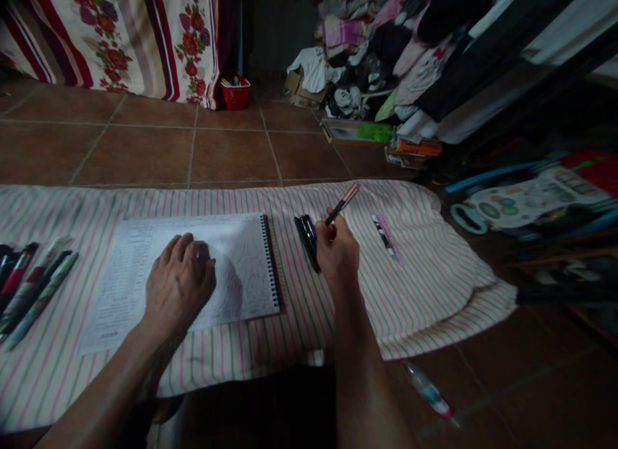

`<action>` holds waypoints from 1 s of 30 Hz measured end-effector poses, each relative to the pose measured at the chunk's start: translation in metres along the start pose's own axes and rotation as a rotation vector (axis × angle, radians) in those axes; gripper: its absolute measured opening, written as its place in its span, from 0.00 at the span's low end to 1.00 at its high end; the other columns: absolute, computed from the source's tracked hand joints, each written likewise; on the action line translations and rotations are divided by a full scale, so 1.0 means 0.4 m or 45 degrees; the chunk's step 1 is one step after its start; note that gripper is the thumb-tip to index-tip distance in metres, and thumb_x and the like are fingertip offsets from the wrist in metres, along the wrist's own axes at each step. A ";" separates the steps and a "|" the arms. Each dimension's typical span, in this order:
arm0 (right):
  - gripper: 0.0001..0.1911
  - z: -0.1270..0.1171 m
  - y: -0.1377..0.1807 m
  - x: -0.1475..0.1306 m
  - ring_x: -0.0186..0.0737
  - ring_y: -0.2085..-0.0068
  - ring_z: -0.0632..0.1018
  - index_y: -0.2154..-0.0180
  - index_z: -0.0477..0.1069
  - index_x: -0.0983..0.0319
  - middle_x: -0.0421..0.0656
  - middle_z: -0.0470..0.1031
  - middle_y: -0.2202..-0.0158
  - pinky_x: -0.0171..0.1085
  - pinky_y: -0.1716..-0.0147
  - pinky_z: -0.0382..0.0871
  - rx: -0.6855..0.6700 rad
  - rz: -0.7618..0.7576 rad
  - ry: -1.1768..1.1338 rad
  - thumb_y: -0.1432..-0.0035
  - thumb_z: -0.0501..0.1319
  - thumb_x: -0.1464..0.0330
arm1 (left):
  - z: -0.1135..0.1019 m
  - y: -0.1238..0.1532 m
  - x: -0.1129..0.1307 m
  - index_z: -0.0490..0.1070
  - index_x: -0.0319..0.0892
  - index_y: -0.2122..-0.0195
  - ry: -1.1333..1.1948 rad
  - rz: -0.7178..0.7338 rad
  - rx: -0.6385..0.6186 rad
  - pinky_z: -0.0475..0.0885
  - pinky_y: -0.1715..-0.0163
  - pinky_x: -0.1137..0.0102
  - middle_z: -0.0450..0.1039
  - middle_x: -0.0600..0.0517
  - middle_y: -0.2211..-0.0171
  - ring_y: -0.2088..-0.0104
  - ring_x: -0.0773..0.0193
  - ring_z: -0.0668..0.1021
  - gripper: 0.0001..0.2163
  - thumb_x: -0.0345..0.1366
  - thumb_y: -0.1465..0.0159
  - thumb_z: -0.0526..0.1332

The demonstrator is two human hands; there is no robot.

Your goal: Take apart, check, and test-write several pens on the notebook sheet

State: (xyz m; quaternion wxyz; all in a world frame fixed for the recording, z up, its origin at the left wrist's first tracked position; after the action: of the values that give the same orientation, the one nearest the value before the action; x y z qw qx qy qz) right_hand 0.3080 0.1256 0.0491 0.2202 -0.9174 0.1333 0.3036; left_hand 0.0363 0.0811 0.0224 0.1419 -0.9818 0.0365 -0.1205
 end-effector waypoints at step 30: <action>0.14 0.012 0.013 0.097 0.44 0.64 0.77 0.59 0.75 0.61 0.46 0.79 0.66 0.37 0.66 0.64 -0.389 -0.011 0.502 0.44 0.57 0.64 | 0.046 0.005 0.052 0.68 0.36 0.57 0.243 0.261 0.169 0.66 0.46 0.49 0.69 0.38 0.52 0.43 0.45 0.65 0.10 0.31 0.37 0.52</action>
State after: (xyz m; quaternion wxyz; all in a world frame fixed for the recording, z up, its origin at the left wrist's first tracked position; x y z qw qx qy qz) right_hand 0.3338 0.1191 0.0201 0.0501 -0.9821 0.1223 0.1345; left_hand 0.0611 0.0819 0.0094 0.2140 -0.9455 0.1419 -0.2005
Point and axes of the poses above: each hand's wrist, its own y-axis away from the middle knuckle, its own z-axis out of the palm, x = y × z, the point moved 5 cm from there along -y, towards the middle knuckle
